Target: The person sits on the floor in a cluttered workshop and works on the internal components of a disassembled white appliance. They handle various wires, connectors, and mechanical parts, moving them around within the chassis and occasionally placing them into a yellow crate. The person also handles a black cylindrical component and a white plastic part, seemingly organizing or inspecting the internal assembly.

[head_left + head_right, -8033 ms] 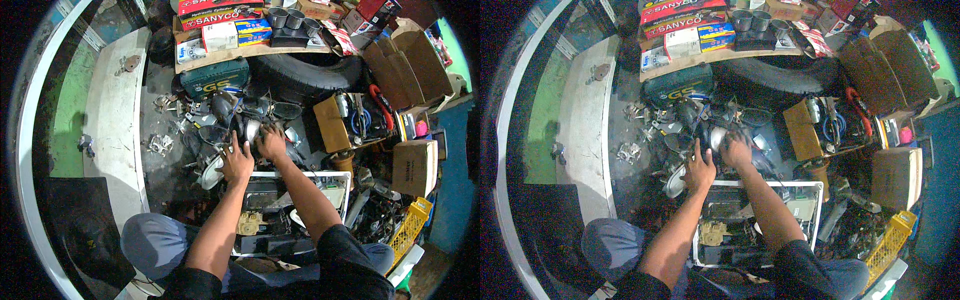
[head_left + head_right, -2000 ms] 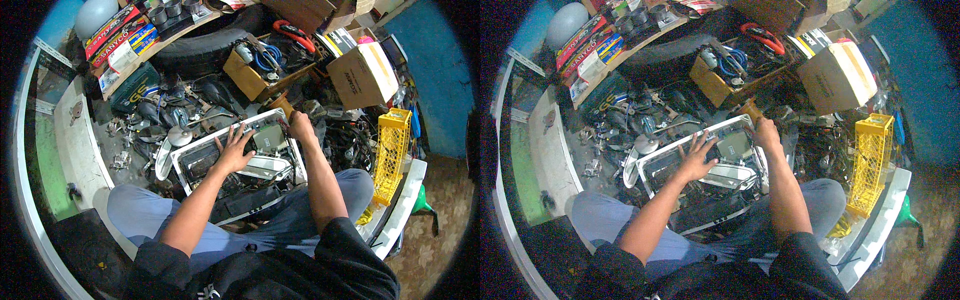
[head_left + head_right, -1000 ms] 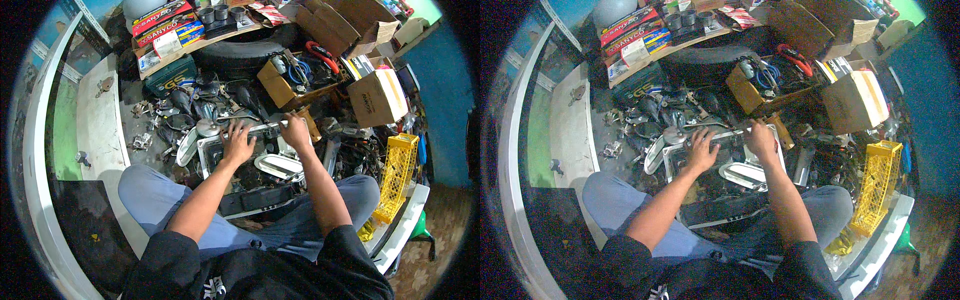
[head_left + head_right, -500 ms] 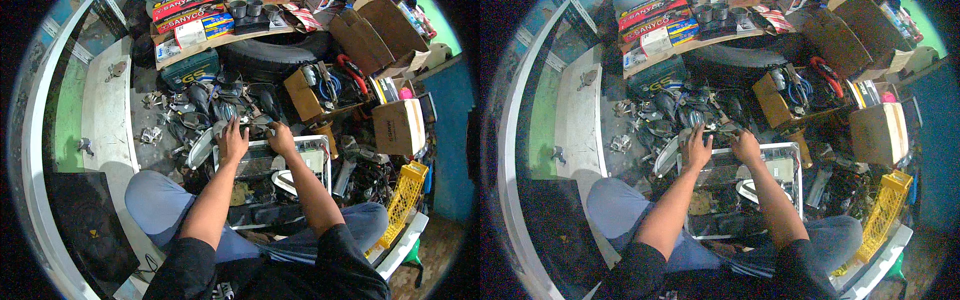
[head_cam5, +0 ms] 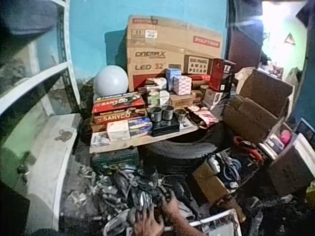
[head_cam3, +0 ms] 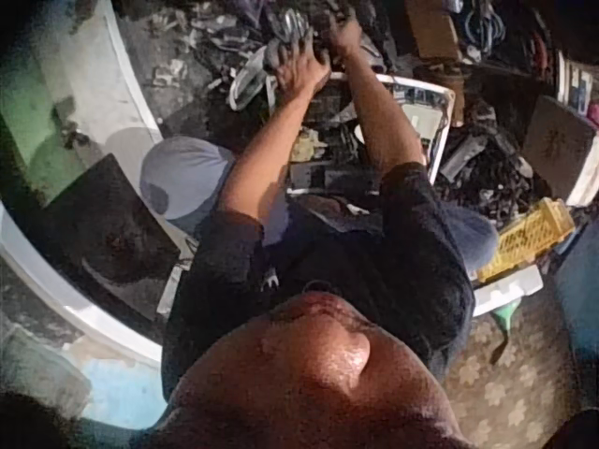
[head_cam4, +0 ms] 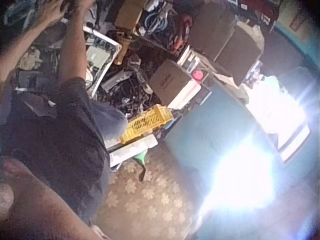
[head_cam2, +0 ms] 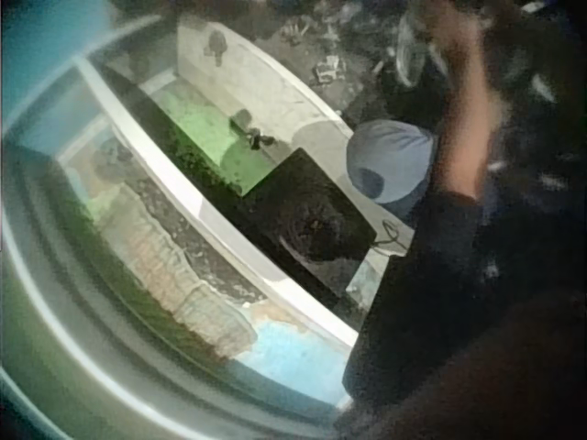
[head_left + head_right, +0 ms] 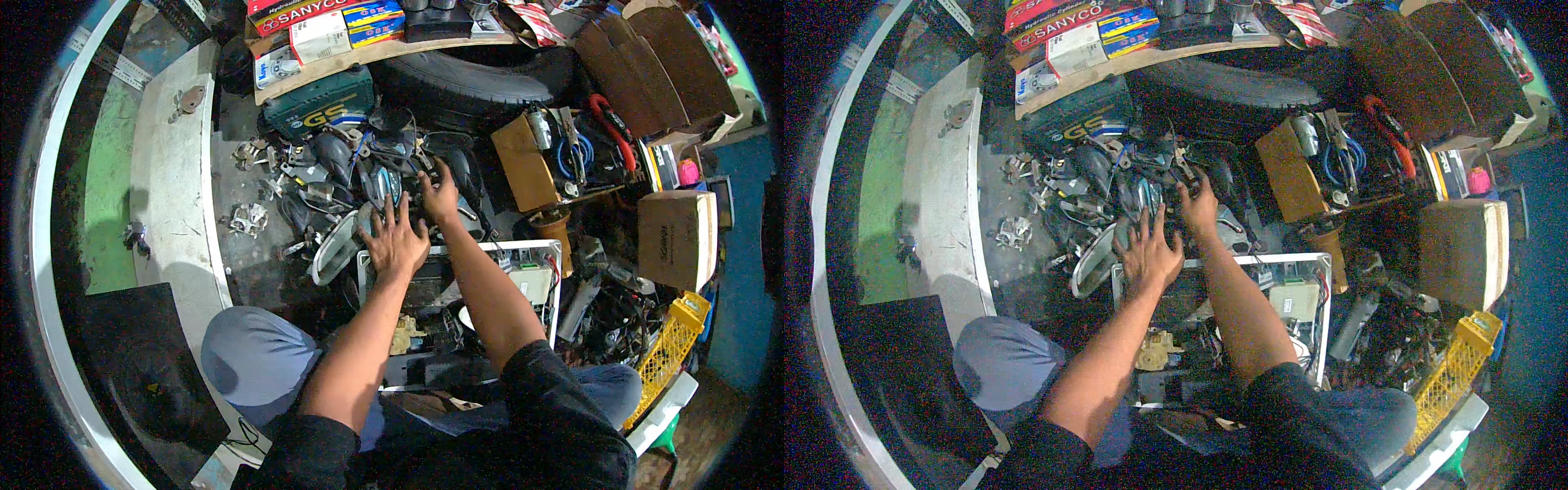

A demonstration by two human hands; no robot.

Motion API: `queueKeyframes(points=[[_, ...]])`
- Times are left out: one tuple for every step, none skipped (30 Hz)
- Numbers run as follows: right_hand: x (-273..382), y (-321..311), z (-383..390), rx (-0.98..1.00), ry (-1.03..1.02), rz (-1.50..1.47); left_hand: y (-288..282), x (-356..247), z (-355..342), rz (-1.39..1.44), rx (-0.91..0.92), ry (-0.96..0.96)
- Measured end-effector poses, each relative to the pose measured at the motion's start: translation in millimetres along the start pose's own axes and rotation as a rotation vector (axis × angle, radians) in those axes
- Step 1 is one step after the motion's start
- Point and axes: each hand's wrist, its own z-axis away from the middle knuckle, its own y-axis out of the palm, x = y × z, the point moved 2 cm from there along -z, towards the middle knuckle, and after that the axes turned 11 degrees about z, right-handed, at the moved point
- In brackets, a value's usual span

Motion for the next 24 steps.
queueKeyframes(points=[[-2.3, 5.0, -3.0, 0.096, -0.021, 0.057, -0.1, -0.9, -0.4, 0.0, 0.007, -0.008], [-5.5, 8.4, -6.3, 0.192, -0.041, 0.114, 0.0, -2.3, -0.7, 0.0, 0.014, -0.014], [-11.2, 11.5, -6.4, 0.287, -0.056, 0.173, -1.7, -5.2, 0.4, 0.001, 0.028, -0.02], [-13.4, 17.7, -1.0, 0.268, -0.119, 0.227, -3.7, -8.3, 0.3, -0.023, 0.042, -0.003], [-19.4, 18.9, 1.2, 0.298, -0.124, 0.249, -5.8, -10.7, -0.5, -0.007, 0.066, -0.022], [-8.4, 19.2, 4.7, 0.343, -0.143, 0.265, -7.1, -5.9, -1.6, 0.005, 0.08, -0.061], [-2.2, 19.0, 6.2, 0.382, -0.158, 0.285, -5.4, -2.6, -2.2, 0.022, 0.095, -0.092], [6.8, 17.9, 5.0, 0.261, -0.211, 0.23, -4.9, 0.1, -2.0, 0.006, 0.056, -0.085], [11.4, 17.7, 0.0, 0.187, -0.19, 0.163, -5.0, 0.0, -2.0, 0.014, 0.041, -0.08], [16.6, 18.4, -6.7, 0.115, -0.168, 0.095, -5.0, -0.3, -1.7, 0.022, 0.027, -0.077], [21.9, 19.3, -14.2, 0.045, -0.147, 0.027, -5.3, 0.2, -1.9, 0.029, 0.012, -0.074], [-4.8, 22.8, -30.0, -0.089, -0.127, 0.125, -9.3, -15.3, -3.6, 0.046, 0.061, -0.045], [7.8, 27.0, -35.3, 0.02, -0.012, 0.118, -9.2, -9.9, -2.5, 0.038, 0.059, -0.061], [20.4, 30.2, -40.7, 0.128, 0.104, 0.112, -8.9, -5.1, -0.9, 0.031, 0.058, -0.077], [20.6, 32.8, -49.7, 0.215, 0.222, 0.112, -8.3, -6.1, -0.8, 0.029, 0.057, -0.07], [21.5, 36.9, -50.9, 0.064, 0.28, 0.121, -7.8, -6.5, -1.2, 0.021, 0.039, -0.058], [19.6, 35.2, -52.4, 0.035, 0.309, 0.151, -6.8, -7.8, -1.0, 0.009, 0.05, -0.055], [22.2, 36.4, -51.7, 0.014, 0.335, 0.179, -6.7, -5.6, -1.2, -0.005, 0.059, -0.059], [24.8, 37.0, -51.4, -0.008, 0.362, 0.207, -6.6, -3.8, -1.5, -0.019, 0.067, -0.062], [25.2, 35.0, -53.4, 0.083, 0.362, 0.183, -6.2, -2.5, -1.9, -0.014, 0.085, -0.067], [26.3, 33.6, -53.6, 0.095, 0.33, 0.17, -6.2, -3.2, -1.8, -0.007, 0.076, -0.066], [27.4, 32.2, -52.4, 0.106, 0.299, 0.158, -6.1, -4.1, -1.3, 0.001, 0.068, -0.065], [28.3, 30.5, -50.4, 0.116, 0.268, 0.145, -6.2, -4.9, -0.5, 0.008, 0.059, -0.062], [31.1, 29.4, -47.5, 0.119, 0.259, 0.145, -4.6, -3.4, -0.4, 0.008, 0.045, -0.059]])
